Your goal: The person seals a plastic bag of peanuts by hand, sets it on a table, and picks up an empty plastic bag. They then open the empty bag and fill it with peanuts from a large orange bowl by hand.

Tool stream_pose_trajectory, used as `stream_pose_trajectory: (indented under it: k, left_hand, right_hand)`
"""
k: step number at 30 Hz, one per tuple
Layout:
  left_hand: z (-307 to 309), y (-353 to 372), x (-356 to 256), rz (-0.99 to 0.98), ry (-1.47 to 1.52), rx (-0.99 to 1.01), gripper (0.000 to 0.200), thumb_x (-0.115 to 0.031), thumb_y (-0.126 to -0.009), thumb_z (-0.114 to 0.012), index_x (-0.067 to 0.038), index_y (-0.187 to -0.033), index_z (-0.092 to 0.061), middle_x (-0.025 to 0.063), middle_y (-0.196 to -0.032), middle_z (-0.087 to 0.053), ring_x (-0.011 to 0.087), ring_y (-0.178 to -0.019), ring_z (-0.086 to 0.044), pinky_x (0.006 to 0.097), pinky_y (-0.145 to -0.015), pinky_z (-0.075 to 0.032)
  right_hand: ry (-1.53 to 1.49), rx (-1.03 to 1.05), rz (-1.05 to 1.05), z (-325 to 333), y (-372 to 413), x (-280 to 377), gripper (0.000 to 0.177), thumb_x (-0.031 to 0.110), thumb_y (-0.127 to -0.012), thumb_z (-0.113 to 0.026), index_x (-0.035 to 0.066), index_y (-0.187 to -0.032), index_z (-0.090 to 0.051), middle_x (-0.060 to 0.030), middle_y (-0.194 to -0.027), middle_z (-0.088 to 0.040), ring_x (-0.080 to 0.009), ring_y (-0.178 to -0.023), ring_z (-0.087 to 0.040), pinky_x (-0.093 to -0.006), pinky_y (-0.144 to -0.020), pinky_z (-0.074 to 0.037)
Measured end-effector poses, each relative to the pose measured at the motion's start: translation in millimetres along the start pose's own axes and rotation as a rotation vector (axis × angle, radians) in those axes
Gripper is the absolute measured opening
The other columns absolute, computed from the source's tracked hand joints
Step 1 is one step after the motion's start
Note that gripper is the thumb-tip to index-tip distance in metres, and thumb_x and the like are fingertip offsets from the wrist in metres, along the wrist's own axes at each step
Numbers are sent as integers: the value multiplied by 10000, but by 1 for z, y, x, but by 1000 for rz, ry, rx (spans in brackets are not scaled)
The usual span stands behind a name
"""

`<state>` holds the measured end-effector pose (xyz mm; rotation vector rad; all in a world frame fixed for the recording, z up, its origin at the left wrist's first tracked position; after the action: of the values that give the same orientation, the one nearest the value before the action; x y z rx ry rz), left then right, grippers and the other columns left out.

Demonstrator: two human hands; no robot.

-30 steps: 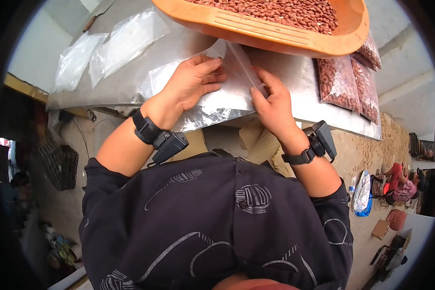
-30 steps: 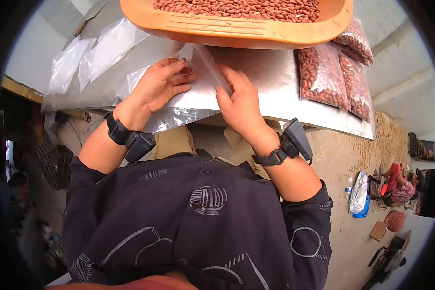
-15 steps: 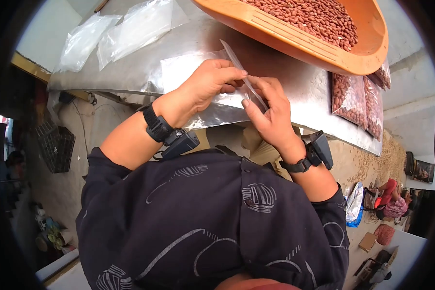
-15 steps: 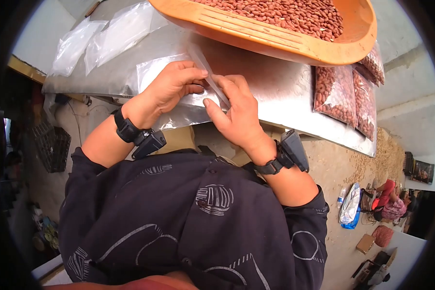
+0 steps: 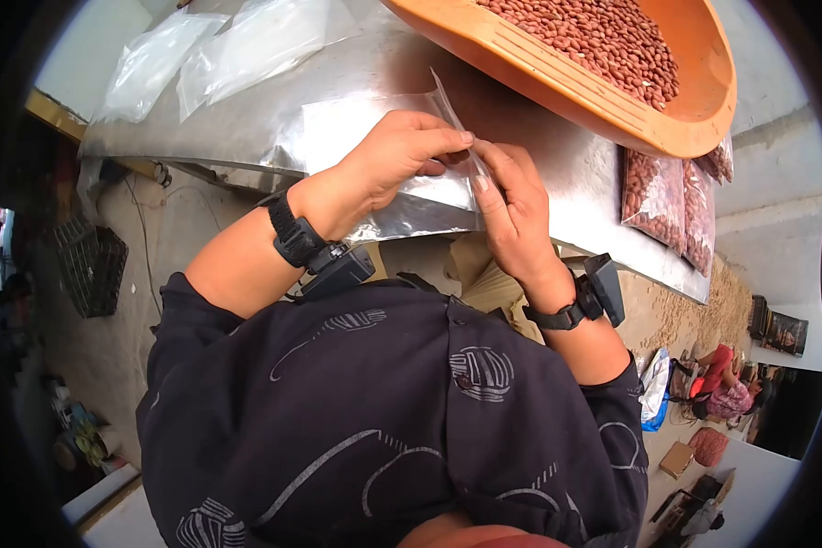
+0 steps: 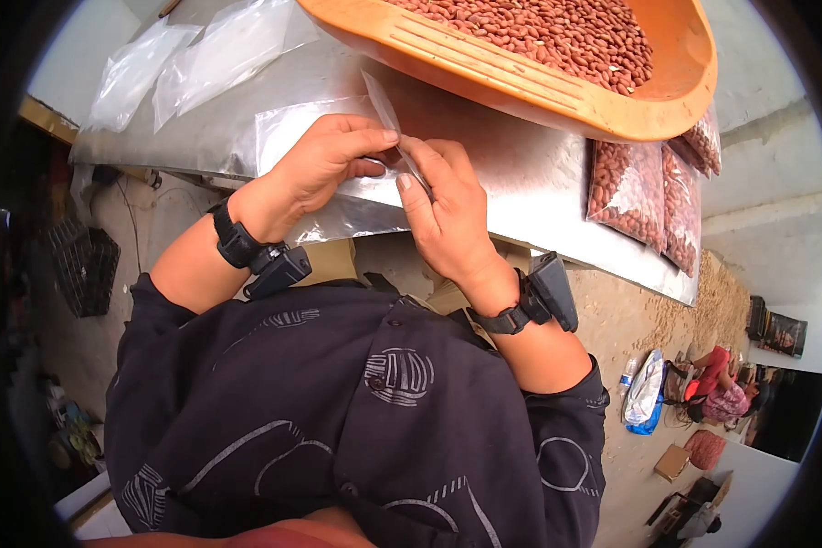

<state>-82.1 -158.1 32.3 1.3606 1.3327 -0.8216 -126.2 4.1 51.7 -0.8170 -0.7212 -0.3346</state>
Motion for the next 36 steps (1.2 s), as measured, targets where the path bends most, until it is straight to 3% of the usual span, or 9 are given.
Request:
stream_pose_trajectory:
  k: [5, 14, 17, 18, 20, 23, 26, 32, 36]
  left_hand:
    - [2, -1, 2, -10, -3, 28, 218, -185, -900, -645, 6, -1000, -679, 57, -942, -674, 129, -890, -618, 277, -817, -484]
    - [6, -2, 7, -7, 32, 36, 199, -149, -915, -624, 16, -1015, -671, 51, -960, -670, 129, -893, -616, 280, -838, -495]
    - [5, -2, 8, 1, -9, -10, 204, -136, -899, -632, 39, -990, -683, 68, -905, -671, 126, -820, -601, 258, -741, -491]
    - [5, -1, 6, 12, -48, 23, 183, -150, -907, -658, 10, -994, -676, 44, -919, -668, 112, -839, -611, 258, -791, -499]
    - [4, -1, 5, 4, -57, 27, 175, -147, -894, -678, 12, -968, -676, 45, -890, -667, 114, -810, -612, 254, -761, -500]
    - [2, -1, 2, -14, -73, 10, 168, -143, -882, -698, 15, -935, -675, 45, -855, -666, 113, -779, -611, 250, -729, -497]
    - [0, 1, 1, -29, -45, -2, 166, -137, -876, -706, 19, -921, -671, 48, -845, -664, 113, -770, -612, 251, -722, -500]
    - [2, 0, 3, -39, 64, -74, 148, -110, -876, -686, 35, -888, -658, 76, -798, -659, 142, -752, -628, 261, -704, -515]
    - [6, 1, 3, -84, 150, -83, 73, -76, -879, -647, -27, -838, -613, 57, -846, -646, 146, -760, -621, 292, -719, -525]
  right_hand:
    - [60, 18, 14, 1, -1, 4, 369, 201, -914, -605, 17, -1233, -577, -160, -1064, -583, -288, -937, -592, -351, -808, -487]
    - [-251, 50, -303, -2, 0, -17, 365, 163, -864, -682, -12, -1173, -601, -101, -934, -617, -135, -736, -589, -270, -653, -494]
    - [-234, 54, -341, -3, -4, -11, 374, 138, -823, -717, -16, -1148, -615, -94, -903, -648, -114, -691, -592, -263, -623, -501]
    - [-213, 65, -345, -4, -5, -10, 370, 138, -816, -723, -17, -1136, -621, -93, -898, -656, -111, -684, -593, -265, -622, -504]
    - [-171, 88, -359, -5, -5, -9, 361, 138, -803, -735, -19, -1112, -634, -91, -886, -672, -105, -670, -595, -268, -618, -508]
    - [-81, 108, -350, -4, -9, -6, 287, 140, -832, -711, -25, -1061, -656, -85, -839, -682, -98, -675, -591, -273, -630, -509]
    - [-246, 53, -403, -6, -8, -21, 216, 138, -885, -656, -29, -1021, -671, -80, -773, -675, -99, -676, -593, -276, -632, -504]
    - [-272, 68, -503, 1, -11, -33, 182, 115, -939, -575, -37, -973, -668, -76, -756, -675, -98, -668, -602, -265, -611, -488]
    - [-438, -20, -613, 2, -10, -42, 240, 92, -928, -560, -20, -1139, -588, -73, -730, -659, -90, -615, -580, -252, -581, -471]
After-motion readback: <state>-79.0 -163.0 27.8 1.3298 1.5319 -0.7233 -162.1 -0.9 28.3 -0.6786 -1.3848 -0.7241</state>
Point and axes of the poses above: each hand's wrist, its own y-axis away from the middle knuckle, its own z-axis out of the back of the hand, x = y × z, the point moved 4 cm from there along -y, towards the middle knuckle
